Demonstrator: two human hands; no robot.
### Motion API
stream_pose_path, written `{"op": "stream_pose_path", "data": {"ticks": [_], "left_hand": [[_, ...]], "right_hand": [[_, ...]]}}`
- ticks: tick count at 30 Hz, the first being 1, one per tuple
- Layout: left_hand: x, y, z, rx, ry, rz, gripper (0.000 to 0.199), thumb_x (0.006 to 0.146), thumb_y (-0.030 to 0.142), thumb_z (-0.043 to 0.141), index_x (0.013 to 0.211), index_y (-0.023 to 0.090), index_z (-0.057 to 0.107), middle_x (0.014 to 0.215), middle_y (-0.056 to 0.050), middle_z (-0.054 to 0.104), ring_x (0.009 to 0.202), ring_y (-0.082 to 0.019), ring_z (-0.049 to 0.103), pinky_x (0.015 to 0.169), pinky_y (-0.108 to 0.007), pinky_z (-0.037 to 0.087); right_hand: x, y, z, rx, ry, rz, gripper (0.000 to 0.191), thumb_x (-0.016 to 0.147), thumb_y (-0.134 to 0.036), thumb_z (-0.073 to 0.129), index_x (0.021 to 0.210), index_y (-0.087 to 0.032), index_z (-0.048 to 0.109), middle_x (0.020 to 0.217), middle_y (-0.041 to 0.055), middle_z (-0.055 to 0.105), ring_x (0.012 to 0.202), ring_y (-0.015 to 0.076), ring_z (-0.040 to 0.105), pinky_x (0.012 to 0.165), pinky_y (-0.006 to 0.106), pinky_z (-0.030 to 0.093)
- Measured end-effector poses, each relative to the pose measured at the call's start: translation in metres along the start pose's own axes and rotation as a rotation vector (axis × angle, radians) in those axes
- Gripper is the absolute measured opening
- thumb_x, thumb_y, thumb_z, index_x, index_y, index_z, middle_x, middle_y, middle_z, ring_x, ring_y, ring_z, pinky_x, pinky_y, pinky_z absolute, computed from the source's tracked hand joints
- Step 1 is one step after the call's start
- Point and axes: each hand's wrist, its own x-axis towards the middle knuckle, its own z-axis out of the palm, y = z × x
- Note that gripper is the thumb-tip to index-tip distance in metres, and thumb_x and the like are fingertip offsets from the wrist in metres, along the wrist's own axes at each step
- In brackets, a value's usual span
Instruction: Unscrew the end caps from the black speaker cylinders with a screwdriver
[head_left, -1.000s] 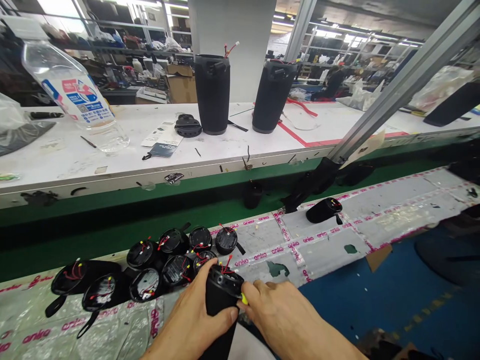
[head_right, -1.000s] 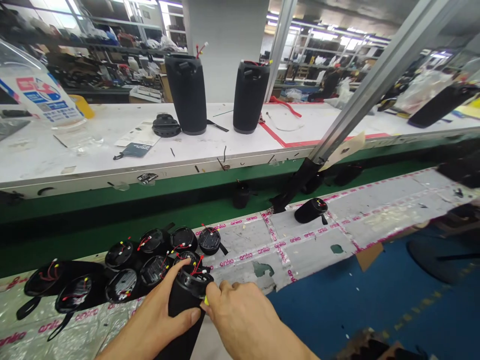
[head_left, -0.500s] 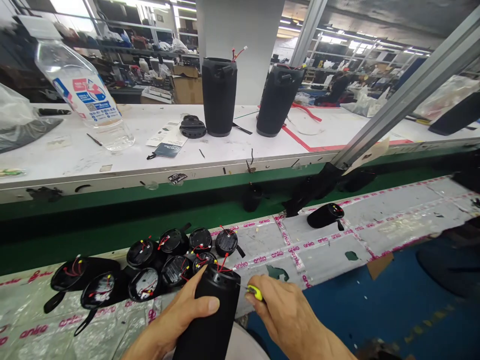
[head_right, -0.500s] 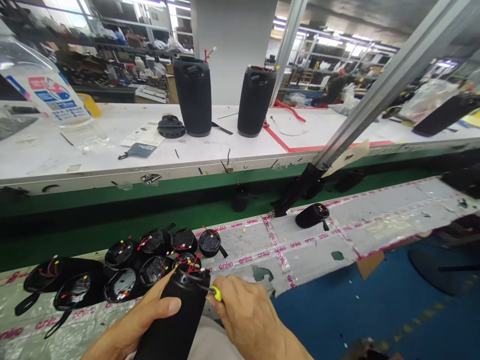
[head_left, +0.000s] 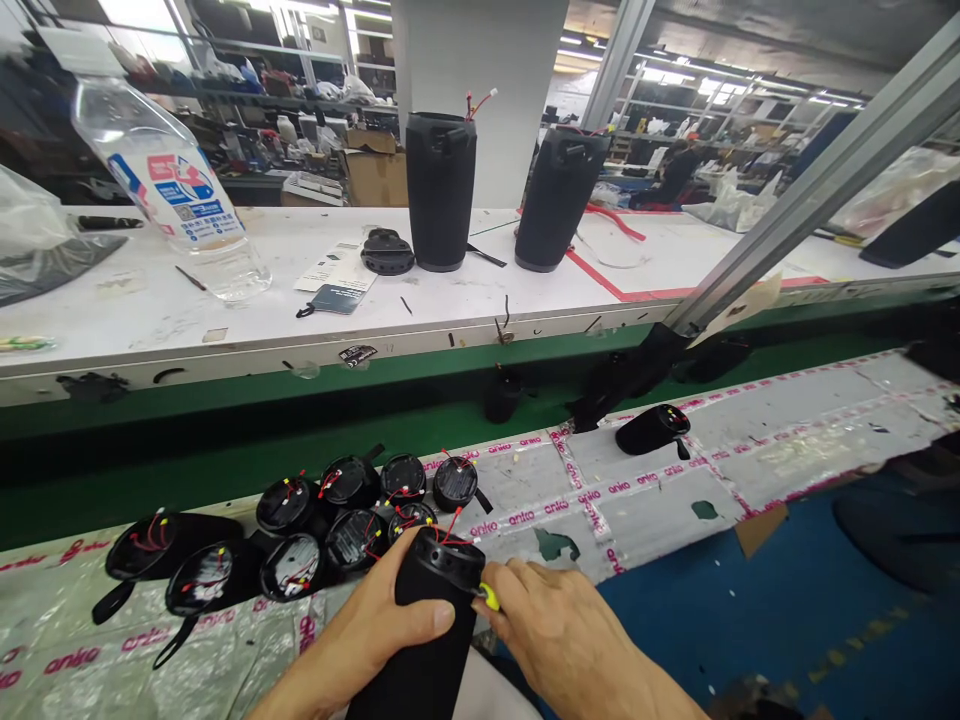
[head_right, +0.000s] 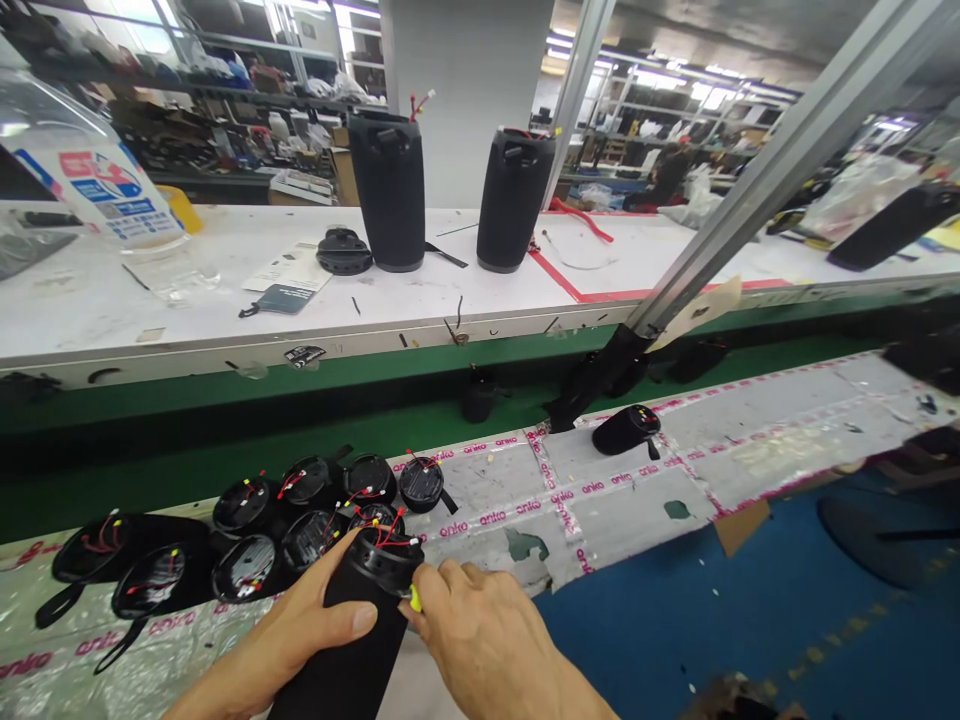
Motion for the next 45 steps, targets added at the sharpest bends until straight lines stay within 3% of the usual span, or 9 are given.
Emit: {"op": "stream_pose_path", "data": {"ticks": [4,9,13,16,22,31,39,42,45], "left_hand": [[-0.002,0.002,0.004,0.106,0.064,0.015,0.064,0.075,0.049,0.083,0.130,0.026,0.060,0.128,-0.005,0.072,0.124,-0.037,0.060,0.112,-0.049,0.042],[-0.004,0.001,0.006,0.279,0.139,-0.012,0.081,0.072,0.046,0.086,0.142,0.028,0.049,0.141,-0.006,0.066,0.132,-0.039,0.055,0.113,-0.048,0.042],[0.000,0.003,0.006,0.179,0.057,0.011,0.073,0.074,0.050,0.084,0.136,0.026,0.054,0.127,-0.006,0.071,0.124,-0.037,0.059,0.107,-0.045,0.046],[0.004,0.005,0.008,0.068,0.011,0.002,0.068,0.073,0.053,0.083,0.129,0.024,0.058,0.115,-0.005,0.072,0.118,-0.036,0.061,0.104,-0.046,0.046],[0.004,0.008,0.015,0.160,0.086,-0.005,0.070,0.073,0.048,0.084,0.132,0.024,0.056,0.125,-0.007,0.072,0.122,-0.038,0.060,0.105,-0.046,0.045],[-0.001,0.010,0.021,0.342,0.159,-0.018,0.065,0.076,0.032,0.078,0.134,0.024,0.050,0.128,-0.007,0.071,0.121,-0.037,0.061,0.105,-0.047,0.045],[-0.004,0.019,0.037,0.509,0.341,-0.079,0.075,0.067,0.027,0.077,0.137,0.021,0.051,0.126,-0.013,0.073,0.122,-0.043,0.063,0.107,-0.052,0.044],[-0.004,0.017,0.033,0.544,0.343,-0.096,0.078,0.070,0.027,0.076,0.142,0.020,0.046,0.131,-0.015,0.070,0.125,-0.043,0.061,0.110,-0.054,0.041],[-0.004,0.009,0.016,0.406,0.259,-0.046,0.086,0.075,0.041,0.077,0.150,0.021,0.040,0.150,-0.017,0.058,0.142,-0.042,0.047,0.121,-0.056,0.030]], "right_hand": [[-0.001,-0.004,-0.001,-0.089,-0.049,0.004,0.028,0.091,-0.021,0.072,0.100,-0.025,0.045,0.075,-0.0036,0.063,0.060,0.0206,0.067,0.048,0.036,0.030],[0.000,-0.006,-0.005,-0.169,-0.153,-0.035,0.027,0.091,-0.022,0.072,0.100,-0.023,0.047,0.072,-0.0023,0.064,0.051,0.0204,0.063,0.045,0.037,0.024],[-0.002,-0.002,-0.003,0.040,0.021,-0.009,0.007,0.109,-0.026,0.045,0.102,-0.024,0.046,0.075,-0.0023,0.065,0.060,0.0192,0.067,0.051,0.034,0.033],[-0.004,0.003,-0.003,0.249,0.156,0.057,0.027,0.115,-0.031,0.021,0.107,-0.024,0.046,0.080,-0.0021,0.068,0.065,0.0159,0.069,0.058,0.030,0.040],[-0.003,0.005,-0.006,0.099,0.130,0.037,0.035,0.115,-0.034,0.015,0.103,-0.025,0.047,0.074,-0.0027,0.064,0.060,0.0182,0.066,0.052,0.034,0.034],[-0.004,-0.001,0.001,-0.020,0.044,0.010,0.006,0.105,-0.020,0.046,0.101,-0.025,0.044,0.075,-0.0023,0.062,0.061,0.0214,0.066,0.051,0.037,0.031],[0.001,-0.005,-0.013,-0.158,-0.137,-0.036,0.029,0.088,-0.019,0.071,0.097,-0.025,0.044,0.073,-0.0018,0.064,0.053,0.0216,0.064,0.044,0.038,0.021],[0.003,-0.003,-0.015,-0.139,-0.202,-0.044,0.028,0.089,-0.018,0.072,0.096,-0.025,0.046,0.073,-0.0025,0.065,0.052,0.0218,0.064,0.045,0.039,0.021],[0.003,0.000,-0.012,0.000,-0.129,0.015,0.024,0.093,-0.017,0.069,0.099,-0.025,0.048,0.076,-0.0050,0.066,0.062,0.0206,0.069,0.050,0.036,0.032]]}}
